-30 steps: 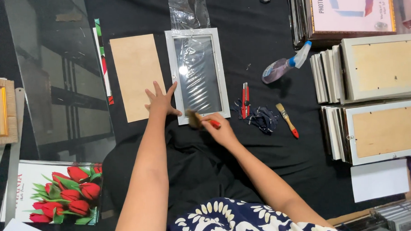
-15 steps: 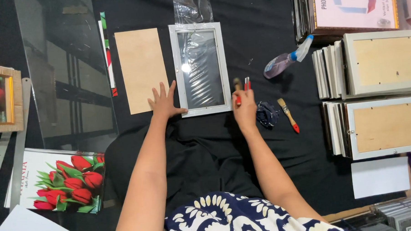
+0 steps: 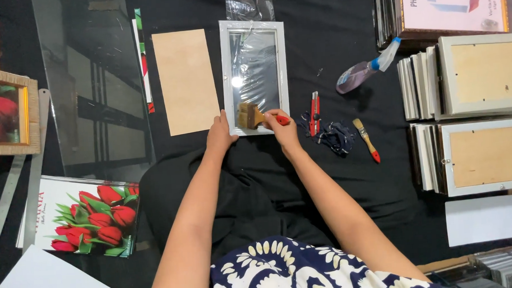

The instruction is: The person removes the backboard and protective film from a photo frame, then uses a brush to wipe the glass surface. They handle the frame, backboard, and brush while working at a table with other frames and supplies nearby.

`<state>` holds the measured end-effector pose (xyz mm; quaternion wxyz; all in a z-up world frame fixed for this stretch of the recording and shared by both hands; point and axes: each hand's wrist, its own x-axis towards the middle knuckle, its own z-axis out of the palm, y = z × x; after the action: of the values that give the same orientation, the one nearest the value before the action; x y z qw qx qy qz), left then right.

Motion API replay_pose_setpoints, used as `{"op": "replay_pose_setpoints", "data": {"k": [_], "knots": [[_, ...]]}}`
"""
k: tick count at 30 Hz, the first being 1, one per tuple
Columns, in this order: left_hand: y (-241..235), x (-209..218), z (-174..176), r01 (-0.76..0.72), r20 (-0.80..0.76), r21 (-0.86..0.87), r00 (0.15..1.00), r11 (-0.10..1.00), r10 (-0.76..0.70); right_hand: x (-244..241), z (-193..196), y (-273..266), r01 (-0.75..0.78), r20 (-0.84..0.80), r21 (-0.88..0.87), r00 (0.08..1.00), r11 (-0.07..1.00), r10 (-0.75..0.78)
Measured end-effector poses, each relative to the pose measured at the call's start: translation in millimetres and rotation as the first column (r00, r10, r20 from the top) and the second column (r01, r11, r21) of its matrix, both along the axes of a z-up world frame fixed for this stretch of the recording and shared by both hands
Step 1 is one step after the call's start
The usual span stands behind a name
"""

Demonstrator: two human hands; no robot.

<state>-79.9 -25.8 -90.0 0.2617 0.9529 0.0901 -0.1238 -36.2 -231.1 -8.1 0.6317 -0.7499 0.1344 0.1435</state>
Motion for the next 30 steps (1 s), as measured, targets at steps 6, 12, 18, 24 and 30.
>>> {"op": "replay_pose_setpoints", "data": {"k": [6, 12, 18, 24, 30], "knots": [[0.5, -0.7, 6.9, -0.096, -0.038, -0.188, 0.995, 0.977, 0.091, 30.6, -12.0, 23.9, 0.019, -0.067, -0.029, 0.998, 0.999, -0.021], [-4.1, 2.5, 11.0, -0.202, -0.047, -0.224, 0.979, 0.953, 0.197, 70.6, -35.1, 38.0, 0.056, 0.074, -0.088, 0.996, 0.995, -0.049], [-7.9, 3.7, 58.4, -0.207, -0.076, -0.259, 0.978, 0.943, 0.194, 28.8, -13.9, 15.4, -0.155, -0.105, -0.126, 0.984, 0.980, 0.142], [-14.1, 6.6, 45.2, -0.191, -0.216, -0.184, 0.965, 0.964, 0.150, 95.6, -5.3, 47.3, -0.145, -0.090, -0.154, 0.987, 0.977, 0.132], [-27.2, 0.0, 33.0, -0.219, -0.261, -0.133, 0.949, 0.967, 0.179, 193.5, -7.6, 91.4, -0.033, 0.044, -0.144, 0.998, 0.989, 0.040]]}}
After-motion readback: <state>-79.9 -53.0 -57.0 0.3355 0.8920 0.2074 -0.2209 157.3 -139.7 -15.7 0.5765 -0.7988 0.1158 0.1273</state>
